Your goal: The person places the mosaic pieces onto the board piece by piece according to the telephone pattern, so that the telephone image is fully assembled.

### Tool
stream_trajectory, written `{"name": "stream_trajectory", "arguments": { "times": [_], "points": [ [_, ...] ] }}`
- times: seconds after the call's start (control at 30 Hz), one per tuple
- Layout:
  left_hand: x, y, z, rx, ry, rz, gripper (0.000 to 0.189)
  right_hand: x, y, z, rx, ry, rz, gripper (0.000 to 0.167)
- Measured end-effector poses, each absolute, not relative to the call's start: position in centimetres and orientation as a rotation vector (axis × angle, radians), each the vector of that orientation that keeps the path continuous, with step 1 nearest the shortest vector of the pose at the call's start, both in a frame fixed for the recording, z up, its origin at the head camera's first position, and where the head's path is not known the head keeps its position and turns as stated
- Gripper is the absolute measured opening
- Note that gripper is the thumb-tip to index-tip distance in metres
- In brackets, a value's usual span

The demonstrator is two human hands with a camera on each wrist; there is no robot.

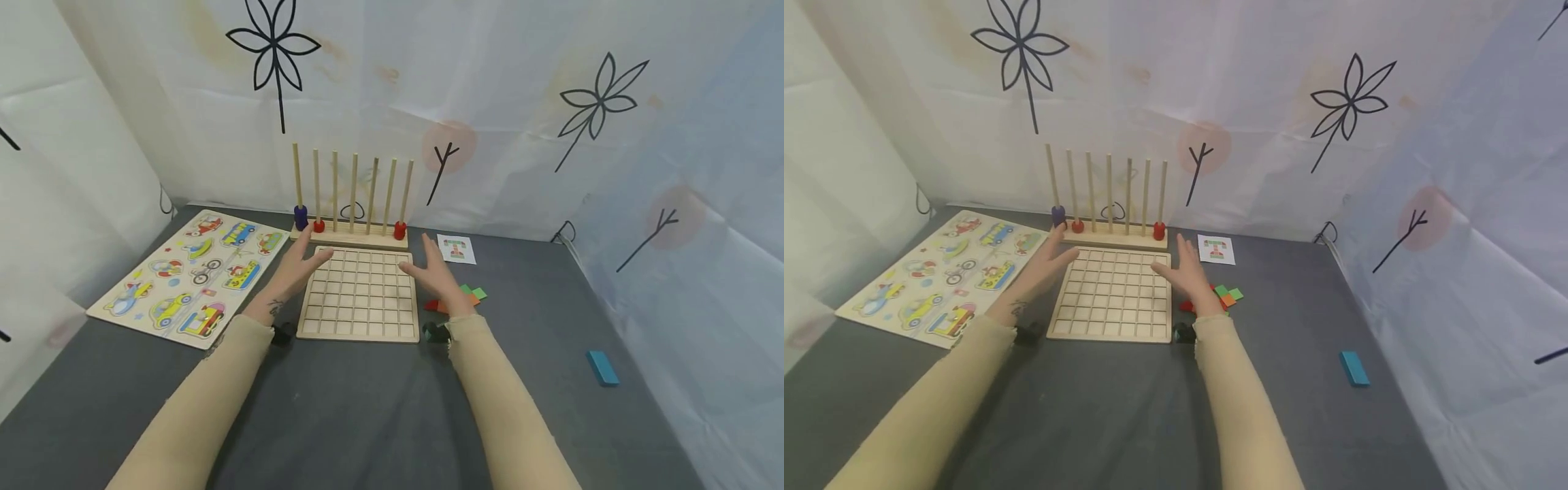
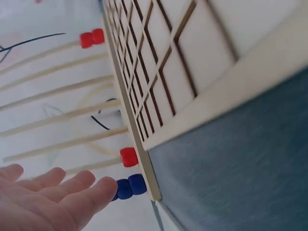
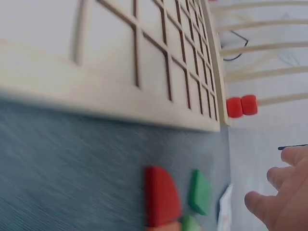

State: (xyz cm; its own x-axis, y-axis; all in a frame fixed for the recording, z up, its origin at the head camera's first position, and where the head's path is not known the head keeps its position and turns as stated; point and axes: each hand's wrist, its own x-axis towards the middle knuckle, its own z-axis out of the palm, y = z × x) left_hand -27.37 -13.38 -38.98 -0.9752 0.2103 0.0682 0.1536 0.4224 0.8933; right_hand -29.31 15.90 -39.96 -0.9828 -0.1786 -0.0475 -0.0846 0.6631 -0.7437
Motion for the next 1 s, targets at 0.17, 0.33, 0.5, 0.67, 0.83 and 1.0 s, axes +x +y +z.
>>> {"name": "stream_trajectory", "arguments": {
  "times": [0.17,0.33,0.5,0.67,0.83,1.0],
  "points": [
    [-25.5,-13.5,-39.5,0.336,2.486,1.850,0.080,-28.0,16.0,-40.9,-0.203,2.602,-1.470,0.086],
    [-23.9,-13.5,-40.0,0.310,2.375,1.966,0.080,-26.6,15.9,-41.9,-0.184,2.496,-1.629,0.084],
    [-22.6,-13.6,-40.8,0.291,2.303,2.024,0.082,-25.3,15.4,-42.3,-0.169,2.364,-1.723,0.081],
    [-22.4,-13.7,-41.6,0.285,2.310,2.002,0.085,-24.4,14.9,-42.2,-0.114,2.315,-1.732,0.082],
    [-22.3,-13.9,-42.1,0.270,2.280,1.998,0.088,-23.9,14.8,-42.4,-0.085,2.313,-1.730,0.083],
    [-22.4,-14.2,-42.3,0.270,2.339,1.907,0.092,-23.4,14.8,-42.6,-0.071,2.356,-1.704,0.084]
  ]
}}
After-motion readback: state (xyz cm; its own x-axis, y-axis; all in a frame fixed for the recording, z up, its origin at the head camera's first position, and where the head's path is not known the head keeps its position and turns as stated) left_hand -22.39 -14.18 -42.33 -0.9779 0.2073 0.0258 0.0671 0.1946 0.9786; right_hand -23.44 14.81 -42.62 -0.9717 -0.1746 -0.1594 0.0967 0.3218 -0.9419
